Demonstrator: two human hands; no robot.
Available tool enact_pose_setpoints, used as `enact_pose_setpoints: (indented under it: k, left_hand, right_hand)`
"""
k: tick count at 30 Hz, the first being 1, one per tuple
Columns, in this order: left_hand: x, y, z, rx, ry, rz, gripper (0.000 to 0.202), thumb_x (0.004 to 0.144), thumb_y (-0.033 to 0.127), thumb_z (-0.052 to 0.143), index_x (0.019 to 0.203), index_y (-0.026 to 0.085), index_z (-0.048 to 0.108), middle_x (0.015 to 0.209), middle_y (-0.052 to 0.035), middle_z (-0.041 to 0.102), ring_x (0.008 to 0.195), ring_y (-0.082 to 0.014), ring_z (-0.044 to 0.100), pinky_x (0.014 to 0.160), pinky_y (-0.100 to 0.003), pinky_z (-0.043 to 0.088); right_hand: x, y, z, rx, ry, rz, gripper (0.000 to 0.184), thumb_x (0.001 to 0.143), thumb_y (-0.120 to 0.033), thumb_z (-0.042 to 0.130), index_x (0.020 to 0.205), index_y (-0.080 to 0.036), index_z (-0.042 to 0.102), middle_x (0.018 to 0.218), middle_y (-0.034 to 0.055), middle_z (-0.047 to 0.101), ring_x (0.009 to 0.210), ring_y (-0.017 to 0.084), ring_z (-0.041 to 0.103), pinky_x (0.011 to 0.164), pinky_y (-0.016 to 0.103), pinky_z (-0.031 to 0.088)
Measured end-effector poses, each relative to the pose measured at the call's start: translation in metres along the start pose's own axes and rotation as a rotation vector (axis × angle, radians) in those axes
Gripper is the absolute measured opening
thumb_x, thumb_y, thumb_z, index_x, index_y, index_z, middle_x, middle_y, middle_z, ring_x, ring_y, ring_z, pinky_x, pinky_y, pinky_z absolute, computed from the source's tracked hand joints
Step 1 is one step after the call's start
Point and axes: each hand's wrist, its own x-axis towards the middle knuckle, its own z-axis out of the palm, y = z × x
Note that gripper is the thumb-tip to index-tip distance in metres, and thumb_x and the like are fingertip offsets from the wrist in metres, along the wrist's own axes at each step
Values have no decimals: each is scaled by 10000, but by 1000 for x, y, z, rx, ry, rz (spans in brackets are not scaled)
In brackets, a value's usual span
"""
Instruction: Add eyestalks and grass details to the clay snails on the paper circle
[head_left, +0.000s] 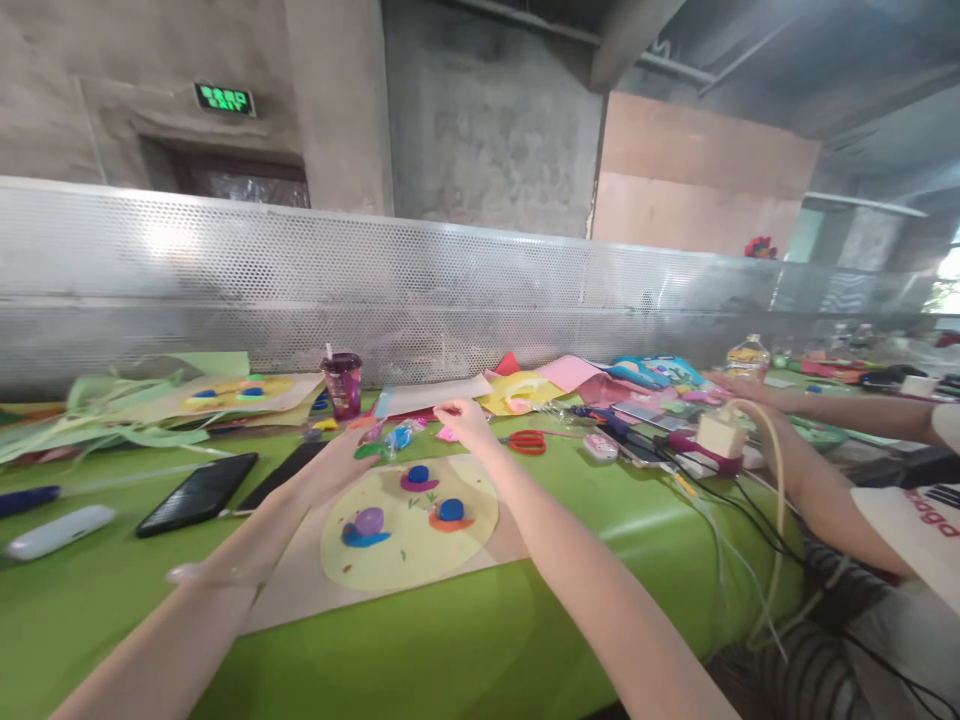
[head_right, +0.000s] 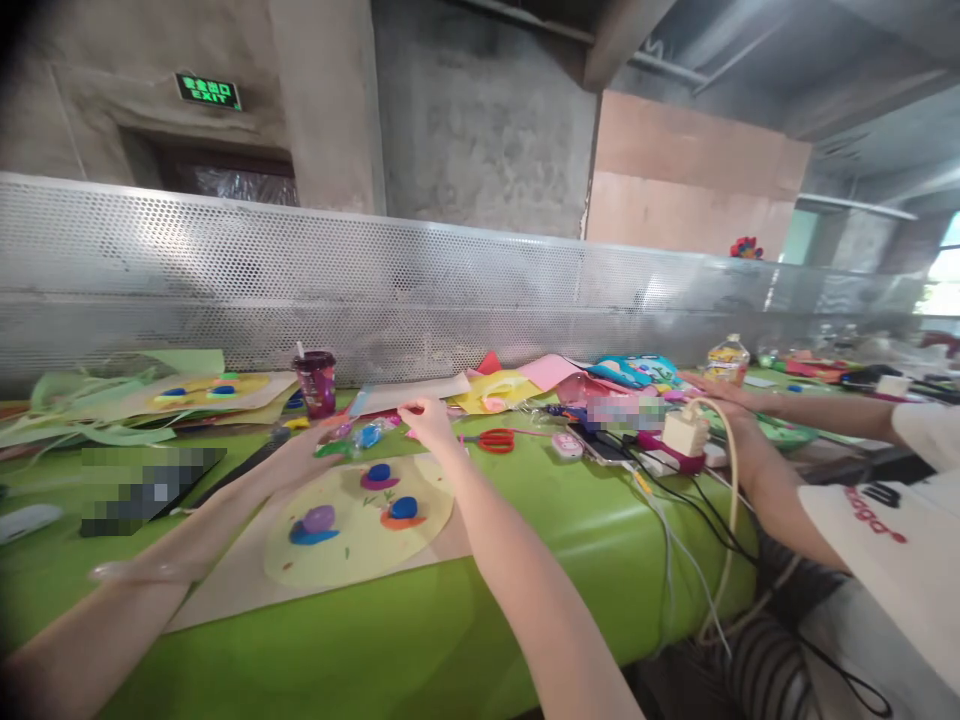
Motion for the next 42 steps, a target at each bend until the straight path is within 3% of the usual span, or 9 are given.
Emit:
enact_pose_setpoints:
  k: [8, 11, 15, 17, 20, 27, 31, 36, 42]
  left_hand:
    - [-1, 7, -12, 171, -29, 2, 408, 817, 328, 593, 1177, 150, 519, 1167, -93, 583, 1031, -215, 567, 898, -417, 442]
    - [-2, -2, -35, 349, 99, -180, 363, 886, 327, 491, 1202, 148, 492, 1196, -98, 549, 1108, -232, 510, 950, -466, 379]
    - [-18, -24, -72, 592, 296, -559, 351, 889, 301, 477, 1191, 122, 488, 1175, -119, 546, 1200, -278, 418, 1000, -538, 270]
    - [-28, -35, -82, 650, 280, -693, 299, 870, 304, 514, 1101, 117, 548, 1098, -106, 586, 1144, -272, 471, 987, -544, 286]
    - [-36, -45, -82, 695, 200, -752, 245, 854, 318, 545, 995, 123, 593, 1029, -79, 612, 1038, -237, 544, 944, -507, 361]
    - [-28, -35, -63, 741, 203, -575, 283, 856, 307, 544, 1074, 129, 561, 1123, -92, 567, 1087, -251, 509, 931, -500, 381]
    - [-23, -21, -57, 705, 205, -260, 346, 871, 286, 518, 1185, 142, 499, 1202, -102, 524, 1154, -259, 458, 980, -513, 328]
    - [-17, -5, -40, 584, 104, 75, 320, 872, 281, 518, 1166, 154, 521, 1193, -94, 538, 1155, -248, 461, 987, -497, 328]
    - [-13, -7, -32, 431, 73, 154, 267, 873, 296, 520, 1095, 153, 562, 1105, -81, 584, 1082, -228, 515, 948, -478, 379]
  right_hand:
    - [7, 10, -7, -66, 5, 14, 165, 844, -277, 588, 842, -113, 600, 904, 34, 618, 888, 161, 585, 823, 381, 471]
    - [10, 16, -10, -81, 14, 33, 175, 865, -281, 557, 905, -115, 594, 944, 44, 609, 893, 164, 582, 816, 382, 475]
    - [11, 22, -12, -105, -1, 40, 187, 867, -293, 554, 913, -116, 592, 927, 41, 610, 868, 158, 587, 799, 373, 482]
    - [10, 24, -10, -120, -16, 37, 181, 869, -293, 551, 892, -118, 594, 901, 36, 614, 842, 150, 590, 784, 359, 487]
    - [9, 23, -8, -155, -41, 31, 174, 865, -288, 556, 856, -119, 597, 880, 30, 616, 821, 142, 591, 777, 350, 487]
    - [6, 16, -8, -241, -69, -3, 166, 846, -282, 580, 802, -122, 595, 889, 32, 612, 844, 146, 582, 779, 344, 483]
    - [8, 18, -8, -275, -66, -43, 148, 841, -267, 584, 818, -122, 599, 891, 35, 607, 841, 146, 577, 774, 342, 480]
    - [11, 27, -6, -346, -41, -93, 157, 835, -277, 586, 817, -122, 604, 906, 38, 599, 886, 160, 559, 824, 371, 448]
    - [14, 39, -4, -494, -42, -115, 188, 818, -317, 603, 817, -129, 599, 960, 45, 588, 953, 184, 532, 882, 411, 401]
